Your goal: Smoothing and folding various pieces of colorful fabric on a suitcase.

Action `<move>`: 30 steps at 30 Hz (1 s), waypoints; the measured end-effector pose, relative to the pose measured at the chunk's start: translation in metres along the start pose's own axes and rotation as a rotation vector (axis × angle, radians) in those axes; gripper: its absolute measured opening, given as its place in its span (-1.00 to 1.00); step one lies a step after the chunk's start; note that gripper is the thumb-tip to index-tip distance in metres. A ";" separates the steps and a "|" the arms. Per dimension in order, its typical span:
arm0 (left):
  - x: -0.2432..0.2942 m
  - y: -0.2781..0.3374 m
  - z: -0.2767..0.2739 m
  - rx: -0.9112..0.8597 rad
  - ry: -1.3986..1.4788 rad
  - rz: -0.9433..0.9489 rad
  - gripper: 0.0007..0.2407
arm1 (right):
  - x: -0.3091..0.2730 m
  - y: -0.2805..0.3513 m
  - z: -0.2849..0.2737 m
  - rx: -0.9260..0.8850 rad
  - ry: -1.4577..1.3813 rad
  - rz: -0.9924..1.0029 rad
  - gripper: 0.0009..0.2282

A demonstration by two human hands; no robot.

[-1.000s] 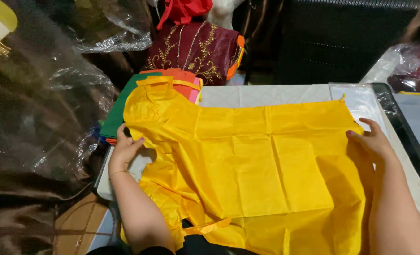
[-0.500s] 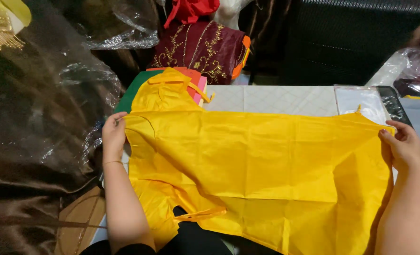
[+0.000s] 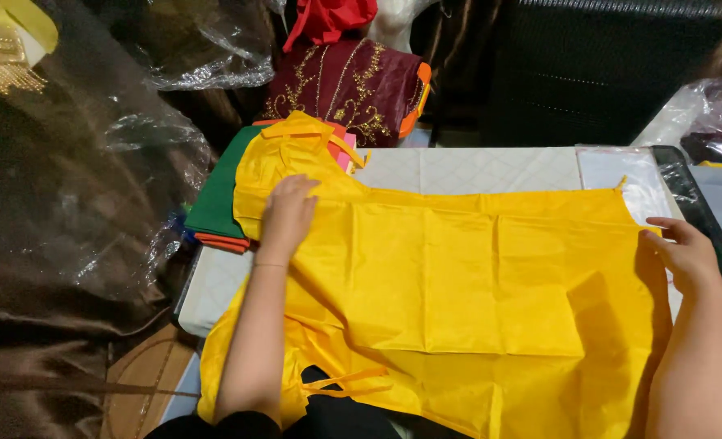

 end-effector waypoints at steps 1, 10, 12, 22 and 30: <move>0.022 -0.004 0.024 -0.191 -0.052 -0.038 -0.73 | 0.000 -0.002 -0.001 0.004 0.034 0.008 -0.75; -0.015 0.009 0.089 -0.069 -0.142 0.149 -0.87 | -0.020 -0.008 0.031 0.592 0.734 -0.583 -0.71; -0.010 0.010 0.086 -0.062 -0.129 0.163 -0.90 | -0.055 0.009 0.050 0.480 0.677 -0.682 -0.71; -0.031 0.010 0.082 -0.179 -0.066 0.084 -0.83 | -0.116 0.027 0.139 0.007 0.744 -0.749 -0.70; 0.018 0.006 0.035 -0.120 0.009 0.227 -0.84 | -0.137 0.049 0.085 0.117 0.551 -0.817 -0.83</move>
Point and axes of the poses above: each hand's wrist, its own y-axis away from the middle knuckle, its own z-axis out of the palm, x = y × z, the point moved 7 cm from there along -y, towards the middle knuckle, and after that the axes turned 14 degrees about y, right-handed, at the moved point
